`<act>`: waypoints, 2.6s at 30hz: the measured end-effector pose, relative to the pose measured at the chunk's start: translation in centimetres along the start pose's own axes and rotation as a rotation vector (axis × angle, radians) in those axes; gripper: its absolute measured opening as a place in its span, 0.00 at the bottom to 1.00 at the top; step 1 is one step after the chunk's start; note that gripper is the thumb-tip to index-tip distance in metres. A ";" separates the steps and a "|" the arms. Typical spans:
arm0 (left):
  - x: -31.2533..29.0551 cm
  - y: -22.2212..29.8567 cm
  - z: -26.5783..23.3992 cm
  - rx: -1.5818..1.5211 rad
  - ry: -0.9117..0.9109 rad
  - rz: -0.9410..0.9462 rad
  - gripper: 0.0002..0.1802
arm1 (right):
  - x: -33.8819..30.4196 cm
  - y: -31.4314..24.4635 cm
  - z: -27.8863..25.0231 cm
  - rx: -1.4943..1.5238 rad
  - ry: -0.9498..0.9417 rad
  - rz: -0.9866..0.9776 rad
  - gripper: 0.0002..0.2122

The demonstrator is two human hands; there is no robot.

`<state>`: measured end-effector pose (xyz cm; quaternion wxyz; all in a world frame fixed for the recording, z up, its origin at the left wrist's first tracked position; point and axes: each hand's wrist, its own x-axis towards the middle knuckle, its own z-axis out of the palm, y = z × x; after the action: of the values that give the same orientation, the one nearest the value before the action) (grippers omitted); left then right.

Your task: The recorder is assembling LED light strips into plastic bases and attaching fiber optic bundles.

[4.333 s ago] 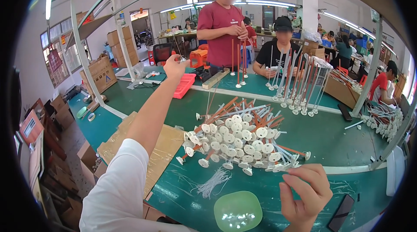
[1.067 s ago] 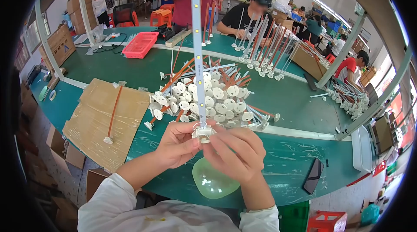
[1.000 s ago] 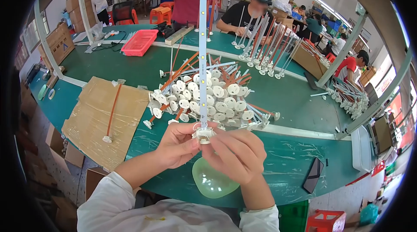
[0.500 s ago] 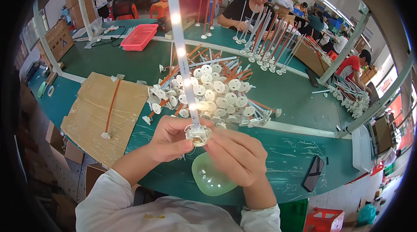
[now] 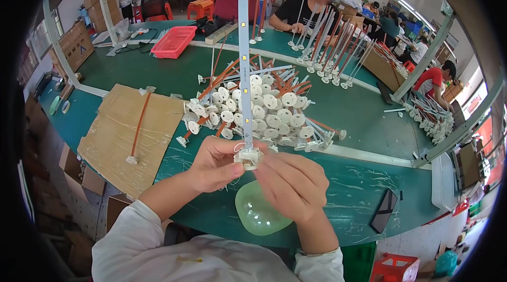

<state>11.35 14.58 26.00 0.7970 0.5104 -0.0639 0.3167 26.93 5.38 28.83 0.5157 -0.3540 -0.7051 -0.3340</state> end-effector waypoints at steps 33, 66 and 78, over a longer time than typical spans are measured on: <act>1.5 1.7 -2.8 0.176 -0.137 -0.079 0.23 | -5.2 -0.4 -4.3 0.308 -1.137 0.537 0.15; -6.4 -9.4 5.6 -0.188 0.393 -0.081 0.26 | -11.7 -8.9 -5.3 0.723 0.079 1.547 0.11; -6.4 -9.3 6.0 -0.189 0.393 0.039 0.28 | -12.8 -9.4 -4.0 0.645 -0.028 1.246 0.09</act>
<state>12.96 4.06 18.91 0.8322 0.3606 0.0534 0.4178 23.73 -4.96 16.50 0.6812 -0.5258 -0.4413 0.2545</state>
